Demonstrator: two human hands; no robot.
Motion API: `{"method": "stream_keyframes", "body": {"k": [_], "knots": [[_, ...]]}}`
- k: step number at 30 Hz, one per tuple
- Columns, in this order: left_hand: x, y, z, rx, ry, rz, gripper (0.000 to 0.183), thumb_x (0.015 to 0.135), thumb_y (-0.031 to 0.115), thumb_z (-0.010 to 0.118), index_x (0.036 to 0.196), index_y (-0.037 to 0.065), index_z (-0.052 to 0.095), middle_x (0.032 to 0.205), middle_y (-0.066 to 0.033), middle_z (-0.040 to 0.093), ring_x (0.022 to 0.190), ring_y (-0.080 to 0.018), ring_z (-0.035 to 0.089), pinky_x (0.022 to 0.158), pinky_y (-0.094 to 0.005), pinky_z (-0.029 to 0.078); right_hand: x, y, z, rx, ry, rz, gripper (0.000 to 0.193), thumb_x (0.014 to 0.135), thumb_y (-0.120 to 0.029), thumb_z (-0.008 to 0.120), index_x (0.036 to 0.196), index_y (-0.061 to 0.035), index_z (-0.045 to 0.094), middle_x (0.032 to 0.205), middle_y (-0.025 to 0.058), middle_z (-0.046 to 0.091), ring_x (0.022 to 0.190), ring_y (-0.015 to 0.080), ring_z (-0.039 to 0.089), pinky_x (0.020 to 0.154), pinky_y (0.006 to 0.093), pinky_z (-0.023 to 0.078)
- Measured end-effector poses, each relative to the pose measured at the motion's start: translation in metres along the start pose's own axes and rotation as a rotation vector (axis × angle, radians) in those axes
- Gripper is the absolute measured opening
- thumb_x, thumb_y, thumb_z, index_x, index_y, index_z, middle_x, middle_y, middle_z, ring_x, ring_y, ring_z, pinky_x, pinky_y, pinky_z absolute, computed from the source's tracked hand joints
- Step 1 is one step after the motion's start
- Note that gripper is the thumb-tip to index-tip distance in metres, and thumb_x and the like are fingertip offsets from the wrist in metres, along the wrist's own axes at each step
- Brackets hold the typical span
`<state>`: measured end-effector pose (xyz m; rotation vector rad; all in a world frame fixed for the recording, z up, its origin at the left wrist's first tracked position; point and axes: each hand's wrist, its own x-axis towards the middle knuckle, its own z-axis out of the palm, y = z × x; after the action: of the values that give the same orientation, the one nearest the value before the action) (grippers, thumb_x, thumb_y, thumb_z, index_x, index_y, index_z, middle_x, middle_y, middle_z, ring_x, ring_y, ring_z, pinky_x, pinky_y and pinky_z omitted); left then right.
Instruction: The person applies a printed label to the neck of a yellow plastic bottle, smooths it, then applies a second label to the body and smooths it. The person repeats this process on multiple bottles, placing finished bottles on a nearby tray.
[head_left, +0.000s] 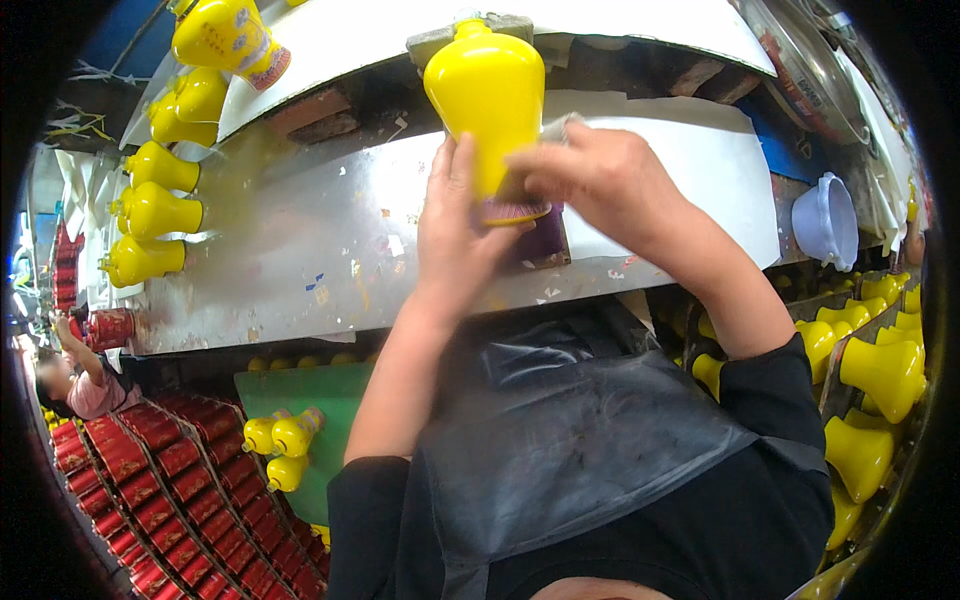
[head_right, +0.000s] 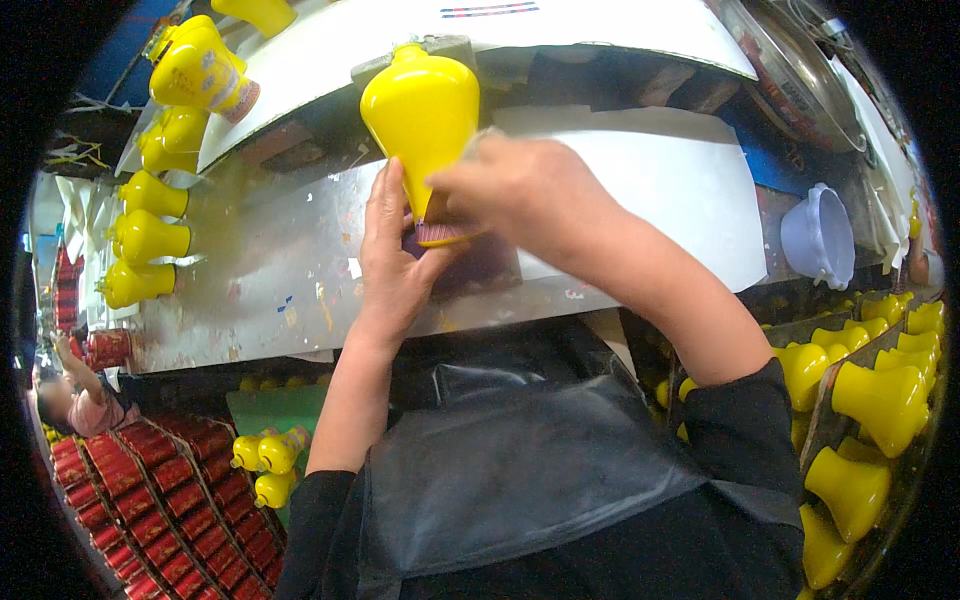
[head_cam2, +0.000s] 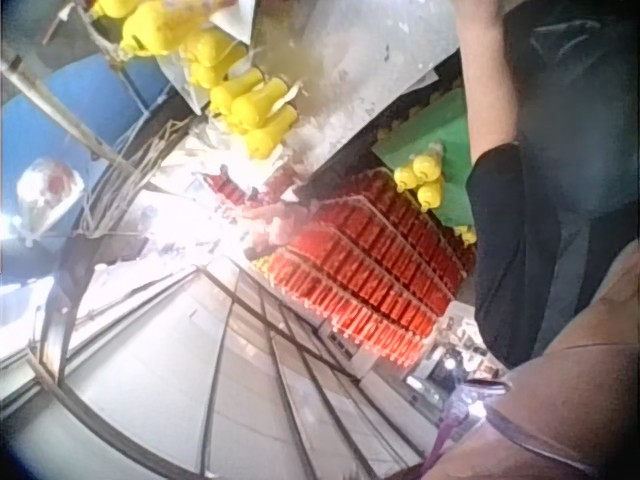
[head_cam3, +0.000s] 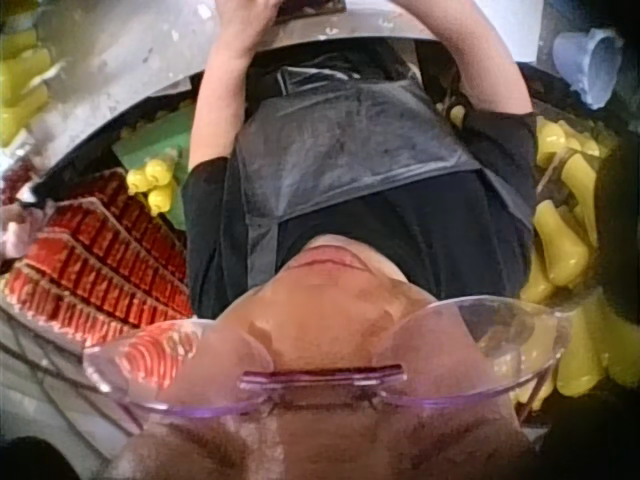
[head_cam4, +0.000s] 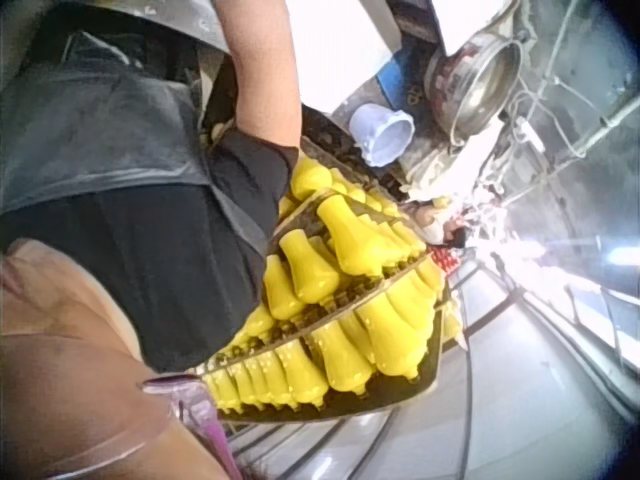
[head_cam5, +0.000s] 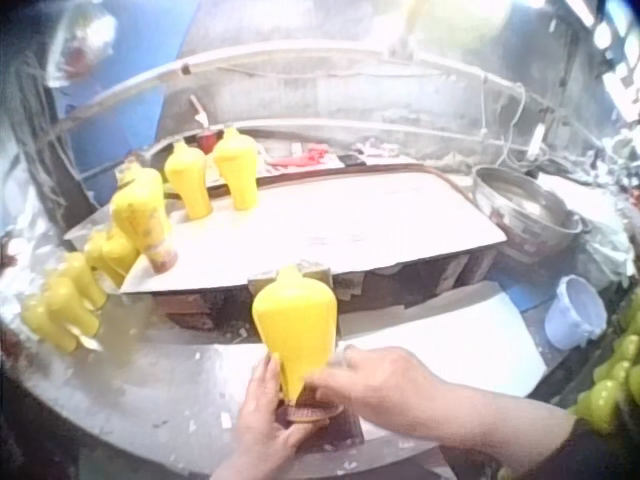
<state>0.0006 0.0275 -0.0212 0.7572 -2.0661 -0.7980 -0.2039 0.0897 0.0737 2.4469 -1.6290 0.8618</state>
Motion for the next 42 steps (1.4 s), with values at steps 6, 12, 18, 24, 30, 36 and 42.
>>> {"method": "stream_keyframes", "body": {"k": [6,12,18,24,30,36,42], "knots": [[0.0,0.001,-0.003,-0.039,-0.092,-0.14,0.11,0.076,0.013,0.089,0.163,0.007,0.024,0.145,-0.0267,0.052,0.126,-0.0401,0.059,0.104,-0.0455,0.051,-0.003,0.005,0.009,0.09,0.091,0.011,0.031,0.088,-0.011,0.077,0.118,-0.0138,0.071,0.085,0.0099,0.069,0.069,0.0225,0.068,0.061,0.0328,0.056],[0.007,0.007,-0.003,-0.082,-0.08,-0.187,0.104,0.084,0.012,0.084,0.164,0.005,0.018,0.146,-0.023,0.052,0.122,-0.0308,0.064,0.1,-0.0399,0.055,-0.012,0.009,0.015,0.055,0.192,0.25,0.028,0.088,-0.011,0.076,0.115,-0.012,0.071,0.085,0.0119,0.069,0.072,0.0271,0.07,0.062,0.0352,0.057],[0.006,0.015,-0.012,-0.569,-0.068,-0.298,0.097,0.087,0.01,0.08,0.164,0.003,0.022,0.151,-0.02,0.049,0.137,-0.0299,0.053,0.113,-0.0405,0.046,-0.005,0.007,0.007,0.183,0.091,0.188,0.032,0.091,-0.008,0.076,0.122,-0.0088,0.072,0.096,0.0118,0.073,0.085,0.023,0.075,0.072,0.0303,0.061],[0.003,0.02,-0.014,-0.766,-0.031,-0.3,0.093,0.094,0.017,0.073,0.166,0.004,0.016,0.158,-0.0142,0.042,0.139,-0.026,0.05,0.114,-0.0414,0.045,0.001,0.005,0.001,0.515,0.138,0.176,0.03,0.092,-0.008,0.075,0.122,-0.0059,0.073,0.102,0.0136,0.075,0.089,0.0226,0.075,0.076,0.0289,0.06],[-0.003,0.024,-0.014,-1.092,0.016,-0.353,0.092,0.097,0.032,0.071,0.167,0.01,0.014,0.16,-0.0099,0.04,0.139,-0.0252,0.05,0.114,-0.0435,0.046,0.008,0.0,0.013,0.359,0.305,0.345,0.03,0.092,-0.01,0.076,0.121,-0.0054,0.073,0.104,0.0149,0.076,0.089,0.0226,0.075,0.077,0.0297,0.06],[0.004,0.036,-0.012,-1.096,0.042,-0.341,0.091,0.101,0.041,0.067,0.164,0.001,0.015,0.151,-0.0126,0.047,0.132,-0.0236,0.054,0.11,-0.0393,0.047,-0.005,-0.01,0.016,0.681,0.226,0.288,0.03,0.092,-0.012,0.077,0.121,-0.0057,0.074,0.107,0.0143,0.076,0.094,0.023,0.075,0.084,0.0316,0.059],[0.001,0.043,-0.018,-1.291,0.056,-0.482,0.089,0.094,0.039,0.071,0.163,0.014,0.022,0.153,-0.0084,0.047,0.133,-0.0265,0.056,0.109,-0.047,0.052,0.004,0.0,0.032,0.479,0.465,0.404,0.03,0.091,-0.008,0.076,0.12,-0.0039,0.072,0.107,0.0126,0.077,0.091,0.0212,0.075,0.08,0.0304,0.06]]}}
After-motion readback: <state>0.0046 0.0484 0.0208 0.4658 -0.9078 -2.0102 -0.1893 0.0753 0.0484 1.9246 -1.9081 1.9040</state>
